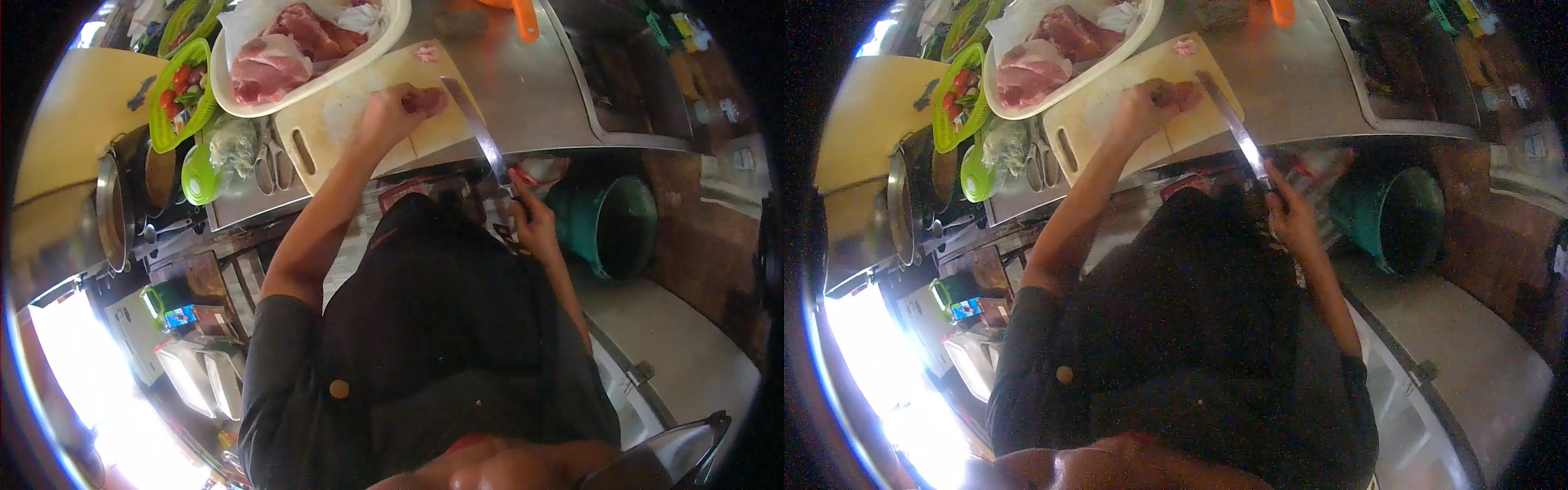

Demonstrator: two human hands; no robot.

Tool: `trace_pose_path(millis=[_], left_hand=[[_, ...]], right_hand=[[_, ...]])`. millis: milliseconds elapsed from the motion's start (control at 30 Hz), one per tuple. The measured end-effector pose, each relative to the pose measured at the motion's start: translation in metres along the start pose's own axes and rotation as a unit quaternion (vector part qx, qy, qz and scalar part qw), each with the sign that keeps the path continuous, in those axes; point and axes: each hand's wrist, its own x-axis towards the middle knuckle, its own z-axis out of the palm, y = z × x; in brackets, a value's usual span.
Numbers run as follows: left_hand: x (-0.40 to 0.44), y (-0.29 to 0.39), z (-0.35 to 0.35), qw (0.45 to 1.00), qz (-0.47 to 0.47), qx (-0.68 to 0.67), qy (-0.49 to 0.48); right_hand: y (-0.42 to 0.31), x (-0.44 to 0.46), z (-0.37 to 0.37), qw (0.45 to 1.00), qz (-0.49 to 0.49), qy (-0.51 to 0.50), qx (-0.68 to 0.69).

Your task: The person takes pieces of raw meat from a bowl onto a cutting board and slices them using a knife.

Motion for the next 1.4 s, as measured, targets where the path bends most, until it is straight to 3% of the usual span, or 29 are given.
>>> trace_pose_path(millis=[100,200,300,400,500,600,700,800,900,1000,1100,1200,1400], left_hand=[[0.009,0.006,0.005,0.993,-0.071,-0.078,0.054],[-0.001,-0.001,0.004,0.995,-0.023,-0.043,0.089],[-0.020,-0.031,0.002,0.986,0.059,0.142,0.062],[-0.030,-0.022,-0.005,0.973,0.126,0.068,0.179],[-0.013,-0.010,-0.004,0.962,0.226,0.077,0.134],[-0.001,-0.007,0.008,0.988,0.150,0.004,0.040],[0.012,-0.004,0.009,0.999,0.041,-0.021,0.001],[0.018,0.014,0.007,0.988,-0.039,-0.149,0.014],[0.011,0.021,0.004,0.984,0.117,-0.032,0.128],[-0.007,-0.027,0.010,0.961,0.191,0.200,-0.004],[-0.037,-0.036,0.000,0.947,0.232,0.223,0.010],[-0.053,-0.031,-0.006,0.959,0.207,0.191,0.026],[-0.042,-0.009,0.001,0.982,0.150,0.081,0.088]], right_hand=[[0.000,-0.003,-0.001,0.999,-0.033,0.025,0.017],[0.005,0.000,0.007,0.993,-0.110,0.043,0.007],[0.007,-0.003,0.009,0.999,-0.051,0.000,0.004],[0.009,-0.004,0.013,0.995,-0.086,0.034,0.034],[0.002,-0.007,0.008,0.998,-0.039,0.031,0.030],[0.001,-0.005,0.006,0.999,-0.030,0.029,0.031],[0.003,-0.005,0.007,0.999,-0.025,0.026,0.030],[0.001,-0.006,0.008,0.995,-0.077,0.053,0.025],[-0.003,-0.006,0.007,0.994,-0.082,0.063,0.020],[0.000,-0.005,0.010,0.997,-0.068,0.025,0.000],[0.004,-0.004,0.019,0.997,-0.081,0.000,-0.018],[0.011,0.005,0.032,0.992,-0.128,-0.014,-0.019],[0.009,0.006,0.035,0.990,-0.133,-0.013,-0.043]])
